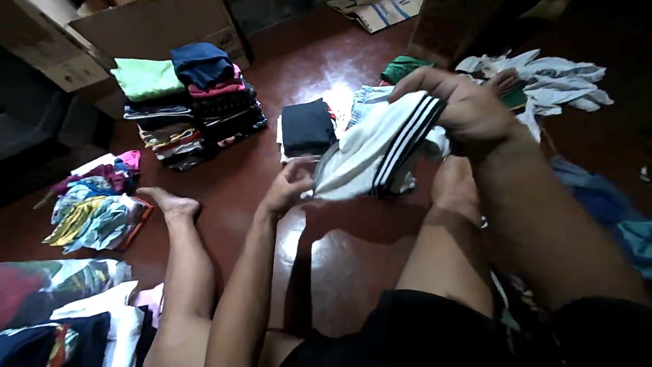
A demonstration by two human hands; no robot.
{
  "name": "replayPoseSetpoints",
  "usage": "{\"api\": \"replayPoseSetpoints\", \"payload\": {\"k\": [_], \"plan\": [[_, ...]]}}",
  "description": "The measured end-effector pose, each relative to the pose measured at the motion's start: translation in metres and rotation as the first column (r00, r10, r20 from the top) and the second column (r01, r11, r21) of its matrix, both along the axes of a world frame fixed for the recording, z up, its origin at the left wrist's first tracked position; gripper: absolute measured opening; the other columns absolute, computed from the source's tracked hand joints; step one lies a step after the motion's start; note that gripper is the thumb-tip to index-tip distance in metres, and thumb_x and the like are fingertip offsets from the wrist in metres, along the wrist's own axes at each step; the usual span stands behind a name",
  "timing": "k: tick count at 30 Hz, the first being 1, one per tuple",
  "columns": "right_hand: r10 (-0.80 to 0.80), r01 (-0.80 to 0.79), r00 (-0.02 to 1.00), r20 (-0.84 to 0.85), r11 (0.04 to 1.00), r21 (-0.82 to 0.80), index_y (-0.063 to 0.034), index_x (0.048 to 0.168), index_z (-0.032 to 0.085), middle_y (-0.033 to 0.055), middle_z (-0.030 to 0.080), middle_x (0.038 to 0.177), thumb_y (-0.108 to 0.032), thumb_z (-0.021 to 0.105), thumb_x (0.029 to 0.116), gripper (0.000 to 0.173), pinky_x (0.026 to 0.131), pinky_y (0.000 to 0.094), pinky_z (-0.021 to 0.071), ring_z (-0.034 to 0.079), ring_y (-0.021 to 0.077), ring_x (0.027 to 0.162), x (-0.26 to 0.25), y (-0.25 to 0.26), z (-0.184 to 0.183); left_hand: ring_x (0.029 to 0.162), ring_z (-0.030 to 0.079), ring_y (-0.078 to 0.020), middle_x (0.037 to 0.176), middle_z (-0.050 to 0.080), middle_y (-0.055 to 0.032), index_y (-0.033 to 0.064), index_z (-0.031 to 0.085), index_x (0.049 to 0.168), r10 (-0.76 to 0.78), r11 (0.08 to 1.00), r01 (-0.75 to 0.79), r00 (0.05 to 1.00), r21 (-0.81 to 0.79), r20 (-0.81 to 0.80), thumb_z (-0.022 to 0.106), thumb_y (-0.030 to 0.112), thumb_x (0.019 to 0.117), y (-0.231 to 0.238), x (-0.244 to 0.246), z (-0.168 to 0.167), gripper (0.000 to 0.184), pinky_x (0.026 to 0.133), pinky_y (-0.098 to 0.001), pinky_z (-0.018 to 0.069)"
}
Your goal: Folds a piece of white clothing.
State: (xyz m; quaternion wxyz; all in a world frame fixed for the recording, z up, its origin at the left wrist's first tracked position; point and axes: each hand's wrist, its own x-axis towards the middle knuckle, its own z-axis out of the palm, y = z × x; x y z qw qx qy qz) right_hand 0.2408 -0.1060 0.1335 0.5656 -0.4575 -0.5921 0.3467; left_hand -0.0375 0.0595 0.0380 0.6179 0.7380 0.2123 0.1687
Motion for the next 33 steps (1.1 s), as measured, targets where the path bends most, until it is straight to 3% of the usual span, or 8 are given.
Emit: {"api": "replayPoseSetpoints", "payload": {"k": [3,7,11,17,21,27,30,33], "plan": [[0.022,-0.015,0.995,0.102,0.998,-0.068,-0.0103,0.119,0.063,-0.0029,0.074,0.093,0.002,0.057,0.0874,0.035,0.068,0.0199,0.0602,0.069,0.0024,0.077,0.005,0.008,-0.004,0.071,0.060,-0.0033,0.080,0.064,0.0040,0.0078,0.067,0.100,-0.175,0.979,0.175,0.985,0.101,-0.010,0.065,0.013,0.0933,0.027,-0.020,-0.053,0.008,0.067,-0.0240,0.0530],[0.011,0.028,0.912,0.411,0.995,-0.091,-0.0099,0.107,0.069,-0.0049,0.072,0.087,0.001,0.062,0.0815,0.028,0.065,0.0190,0.0564,0.065,0.0006,0.073,0.023,0.003,0.004,0.105,0.065,-0.0089,0.115,0.069,0.0027,0.0176,0.065,0.103,-0.041,0.996,0.025,0.983,0.089,0.177,0.057,0.022,0.0981,0.039,-0.068,-0.043,0.010,0.089,-0.0300,0.0557],[-0.068,0.069,0.705,0.706,0.997,0.028,-0.0118,0.099,0.076,-0.0002,0.074,0.098,0.000,0.060,0.0842,0.025,0.080,0.0332,0.0580,0.068,0.0079,0.086,0.039,0.004,0.015,0.073,0.060,0.0028,0.084,0.064,0.0137,0.0316,0.065,0.093,0.230,0.973,-0.201,0.869,-0.112,0.439,0.055,0.028,0.0971,0.039,-0.096,0.004,0.011,0.066,-0.0172,0.0519],[-0.097,0.072,0.867,0.489,0.995,0.071,-0.0079,0.106,0.072,-0.0060,0.073,0.096,0.001,0.058,0.0889,0.023,0.080,0.0194,0.0584,0.067,-0.0014,0.084,0.050,0.012,-0.003,0.084,0.063,0.0026,0.094,0.066,0.0147,0.0280,0.062,0.100,0.156,0.940,-0.284,0.849,0.187,0.504,0.058,0.020,0.0972,0.055,-0.115,0.082,0.010,0.075,-0.0178,0.0554],[-0.087,0.076,0.989,0.122,0.993,0.094,-0.0215,0.113,0.069,-0.0129,0.073,0.097,-0.005,0.053,0.0947,0.030,0.078,0.0192,0.0595,0.068,-0.0021,0.086,0.049,0.017,-0.016,0.084,0.065,0.0020,0.093,0.067,0.0141,0.0253,0.061,0.105,0.166,0.917,-0.301,0.885,0.263,0.435,0.051,0.013,0.0992,0.055,-0.122,0.133,0.017,0.077,-0.0188,0.0568],[-0.633,0.577,0.681,0.369,0.774,0.261,0.0037,0.114,0.068,0.0163,0.071,0.112,0.001,0.055,0.0909,0.026,0.089,0.0409,0.0563,0.069,0.0193,0.099,-0.012,0.043,-0.001,0.076,0.065,-0.0012,0.096,0.069,0.0081,0.0185,0.064,0.120,0.188,0.957,-0.265,0.875,0.118,0.446,0.040,0.012,0.1032,0.027,-0.091,0.161,0.030,0.068,-0.0186,0.0573],[-0.283,0.202,0.908,0.308,0.942,0.269,-0.0013,0.132,0.055,0.0065,0.069,0.113,-0.022,0.067,0.0943,0.045,0.076,0.0273,0.0607,0.069,0.0096,0.092,-0.083,0.044,0.000,0.109,0.066,-0.0144,0.129,0.065,-0.0026,0.0126,0.052,0.144,0.027,0.989,-0.082,0.920,0.125,0.390,0.041,0.030,0.1036,0.005,-0.058,0.157,0.045,0.089,-0.0336,0.0589],[-0.127,0.109,0.975,0.184,0.988,0.106,-0.0099,0.144,0.044,0.0053,0.071,0.109,-0.027,0.085,0.0788,0.079,0.073,0.0328,0.0640,0.072,0.0123,0.088,-0.132,0.058,-0.004,0.121,0.062,-0.0203,0.144,0.057,-0.0091,0.0083,0.040,0.154,-0.041,0.979,-0.018,0.959,0.202,0.281,0.048,0.037,0.1007,-0.015,-0.030,0.149,0.061,0.096,-0.0410,0.0576]]}}
